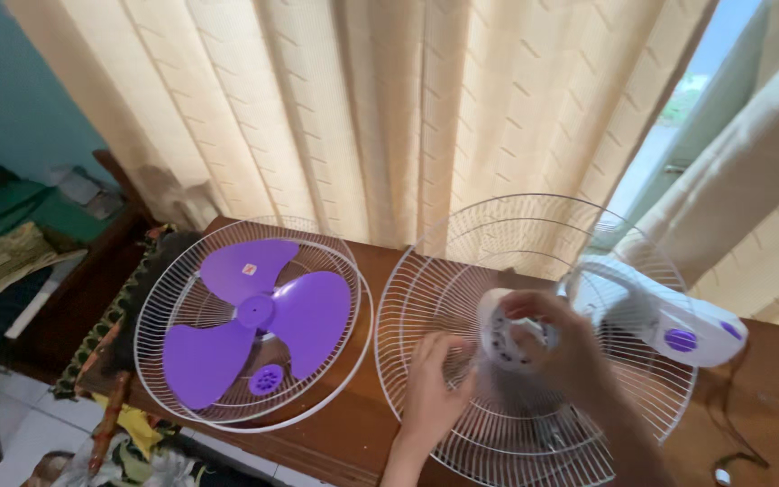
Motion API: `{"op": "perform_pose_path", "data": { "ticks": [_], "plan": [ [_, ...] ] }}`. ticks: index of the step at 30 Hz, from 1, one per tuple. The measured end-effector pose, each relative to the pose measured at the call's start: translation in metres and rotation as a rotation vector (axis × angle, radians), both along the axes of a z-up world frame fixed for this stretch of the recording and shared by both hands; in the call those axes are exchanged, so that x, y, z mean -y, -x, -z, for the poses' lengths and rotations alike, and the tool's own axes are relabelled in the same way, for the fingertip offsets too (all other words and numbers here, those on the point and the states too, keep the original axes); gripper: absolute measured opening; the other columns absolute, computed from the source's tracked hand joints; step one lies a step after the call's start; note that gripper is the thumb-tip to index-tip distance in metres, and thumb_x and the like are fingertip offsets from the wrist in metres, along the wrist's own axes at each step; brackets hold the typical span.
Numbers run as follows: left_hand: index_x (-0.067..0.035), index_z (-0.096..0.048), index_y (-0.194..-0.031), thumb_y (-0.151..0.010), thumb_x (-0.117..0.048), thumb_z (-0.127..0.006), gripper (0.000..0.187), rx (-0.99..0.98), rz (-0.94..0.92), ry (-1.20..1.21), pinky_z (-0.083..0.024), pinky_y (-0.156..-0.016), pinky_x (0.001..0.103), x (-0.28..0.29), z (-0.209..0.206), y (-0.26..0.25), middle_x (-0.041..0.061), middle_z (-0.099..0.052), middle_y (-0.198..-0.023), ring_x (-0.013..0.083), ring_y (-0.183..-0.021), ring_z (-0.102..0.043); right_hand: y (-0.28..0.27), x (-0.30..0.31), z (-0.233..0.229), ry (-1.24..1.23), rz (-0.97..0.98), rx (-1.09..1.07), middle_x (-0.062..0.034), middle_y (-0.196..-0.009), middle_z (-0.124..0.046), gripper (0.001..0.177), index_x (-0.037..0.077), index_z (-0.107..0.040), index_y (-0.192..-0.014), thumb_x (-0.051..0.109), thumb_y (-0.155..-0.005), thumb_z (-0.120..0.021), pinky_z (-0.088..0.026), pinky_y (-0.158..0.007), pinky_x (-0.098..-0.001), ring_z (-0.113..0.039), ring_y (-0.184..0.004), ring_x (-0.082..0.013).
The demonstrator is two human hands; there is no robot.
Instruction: The person disassembles a purple table fan on a wooden table. They remove the front grille, then the fan blades, and finally the rear grille, placing each component on the table.
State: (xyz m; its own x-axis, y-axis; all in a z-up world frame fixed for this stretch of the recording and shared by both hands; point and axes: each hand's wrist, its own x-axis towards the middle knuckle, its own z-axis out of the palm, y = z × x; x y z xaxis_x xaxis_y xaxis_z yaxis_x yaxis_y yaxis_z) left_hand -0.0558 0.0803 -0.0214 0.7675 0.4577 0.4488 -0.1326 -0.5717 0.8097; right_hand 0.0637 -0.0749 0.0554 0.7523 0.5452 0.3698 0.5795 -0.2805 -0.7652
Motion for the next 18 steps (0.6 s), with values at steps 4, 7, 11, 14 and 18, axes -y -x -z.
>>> {"op": "perform_pose_path", "data": {
  "ticks": [4, 7, 11, 14, 18],
  "plan": [
    [-0.013, -0.061, -0.126, -0.068, -0.021, -0.088, 0.064, -0.119, 0.006, -0.144, -0.038, -0.117, 0.047, 0.017, 0.004, -0.022, 0.009, -0.053, -0.143, 0.0292, -0.141, -0.047, -0.041, 0.051, 0.017, 0.038, 0.011, 0.094, -0.0078, -0.111, -0.078, 0.04, 0.007, -0.071, -0.116, 0.002, -0.076, -0.076, -0.057, -0.093, -0.035, -0.074, -0.102, -0.0189],
    [-0.015, -0.052, -0.141, -0.054, -0.032, -0.101, 0.101, -0.11, -0.037, -0.311, -0.016, -0.119, 0.061, 0.024, 0.008, -0.04, 0.02, -0.03, -0.158, 0.0419, -0.149, -0.02, -0.052, 0.066, 0.041, 0.203, -0.04, 0.113, -0.0084, -0.119, -0.074, 0.053, 0.011, -0.07, -0.122, 0.009, -0.071, -0.084, -0.053, -0.099, -0.039, -0.069, -0.11, -0.0209],
    [-0.028, -0.044, -0.15, -0.041, -0.037, -0.103, 0.124, -0.198, -0.03, -0.394, -0.009, -0.119, 0.066, 0.03, 0.008, -0.058, 0.019, -0.015, -0.167, 0.043, -0.152, -0.007, -0.064, 0.059, 0.06, 0.36, -0.112, 0.249, -0.0073, -0.132, -0.063, 0.074, 0.021, -0.067, -0.13, 0.021, -0.062, -0.094, -0.046, -0.106, -0.0458, -0.058, -0.122, -0.0247],
    [-0.035, -0.041, -0.152, -0.036, -0.038, -0.104, 0.132, -0.283, -0.033, -0.409, -0.007, -0.117, 0.069, 0.033, 0.012, -0.066, 0.014, -0.015, -0.168, 0.0405, -0.152, -0.007, -0.073, 0.053, 0.064, 0.409, -0.171, 0.358, -0.0048, -0.137, -0.06, 0.089, 0.025, -0.064, -0.137, 0.03, -0.055, -0.096, -0.044, -0.104, -0.0479, -0.058, -0.123, -0.024],
    [-0.034, -0.042, -0.151, -0.034, -0.04, -0.104, 0.133, -0.295, -0.045, -0.463, -0.011, -0.117, 0.069, 0.04, 0.025, -0.067, 0.007, -0.021, -0.167, 0.0373, -0.154, -0.013, -0.083, 0.05, 0.065, 0.47, -0.213, 0.441, -0.0013, -0.129, -0.061, 0.086, 0.031, -0.065, -0.137, 0.04, -0.056, -0.093, -0.04, -0.103, -0.0457, -0.059, -0.122, -0.0211]
  ]
}}
